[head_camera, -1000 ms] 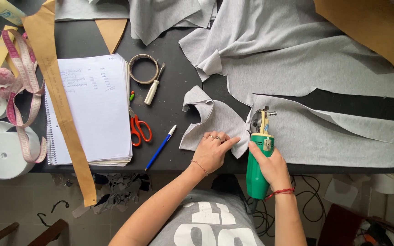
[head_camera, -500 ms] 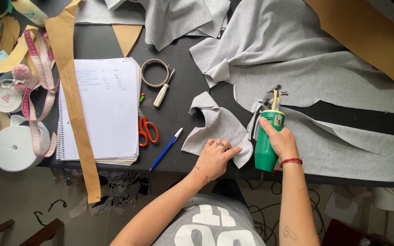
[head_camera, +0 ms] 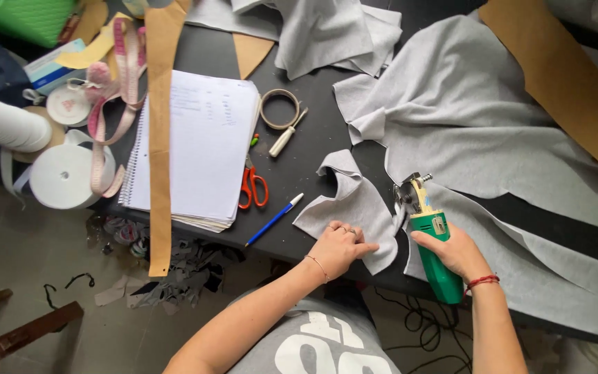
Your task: The person uses an electric rotary cutter to cut a piece of gray fabric on a black table. They then place a brown paper pattern on the fabric, trace its outline with a blue pen, and cut the fabric along the traced lines.
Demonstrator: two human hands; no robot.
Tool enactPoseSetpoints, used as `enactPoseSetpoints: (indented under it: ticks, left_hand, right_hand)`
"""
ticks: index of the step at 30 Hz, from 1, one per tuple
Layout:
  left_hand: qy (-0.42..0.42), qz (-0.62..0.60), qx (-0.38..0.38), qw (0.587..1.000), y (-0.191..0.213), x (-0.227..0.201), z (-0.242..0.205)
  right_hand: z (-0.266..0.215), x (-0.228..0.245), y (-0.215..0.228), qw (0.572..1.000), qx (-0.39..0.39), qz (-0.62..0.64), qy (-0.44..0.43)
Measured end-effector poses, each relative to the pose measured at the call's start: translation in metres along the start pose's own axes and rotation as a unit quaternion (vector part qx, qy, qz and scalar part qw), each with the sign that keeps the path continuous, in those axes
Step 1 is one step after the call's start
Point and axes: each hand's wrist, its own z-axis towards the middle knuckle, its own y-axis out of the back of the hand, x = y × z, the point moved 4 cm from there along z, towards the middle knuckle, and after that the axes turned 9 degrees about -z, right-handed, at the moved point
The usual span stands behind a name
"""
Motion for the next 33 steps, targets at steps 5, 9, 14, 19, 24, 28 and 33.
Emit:
enactPoseSetpoints:
  ticks: [5,9,14,19,24,28,33]
  left_hand:
    - [0.123,-0.400,-0.050,0.907,0.086,-0.004,-0.043]
    - [0.267,-0.501,-0.304,0.766,0.144,0.018,-0.161]
    - [0.475,-0.205,-0.512,0.685,0.116,0.057,-0.317]
    - [0.563,-0.094,-0.493,0.657,0.092,0.121,-0.383]
    - [0.702,-0.169,-0.325,0.611,0.034,0.211,-0.432]
    - [0.771,-0.269,-0.105,0.568,0.046,0.167,-0.356]
    - [0.417,-0.110,0.280,0.858,0.047,0.061,-0.180]
  right_hand:
    - [0.001,-0.021,-0.032,0.989,-0.051,0.099,0.093]
    - [-0.047,-0.008,-0.069,0.893,-0.029,0.418,0.165]
    - [-0.057,0.001,-0.090,0.874,-0.031,0.440,0.204]
    - [-0.082,0.030,-0.073,0.929,-0.074,0.327,0.157]
    - [-0.061,0.007,-0.080,0.925,-0.019,0.336,0.175]
    - [-0.062,-0.016,-0.088,0.898,-0.011,0.395,0.192]
    - [-0.068,-0.076,-0.073,0.824,-0.176,0.496,0.211]
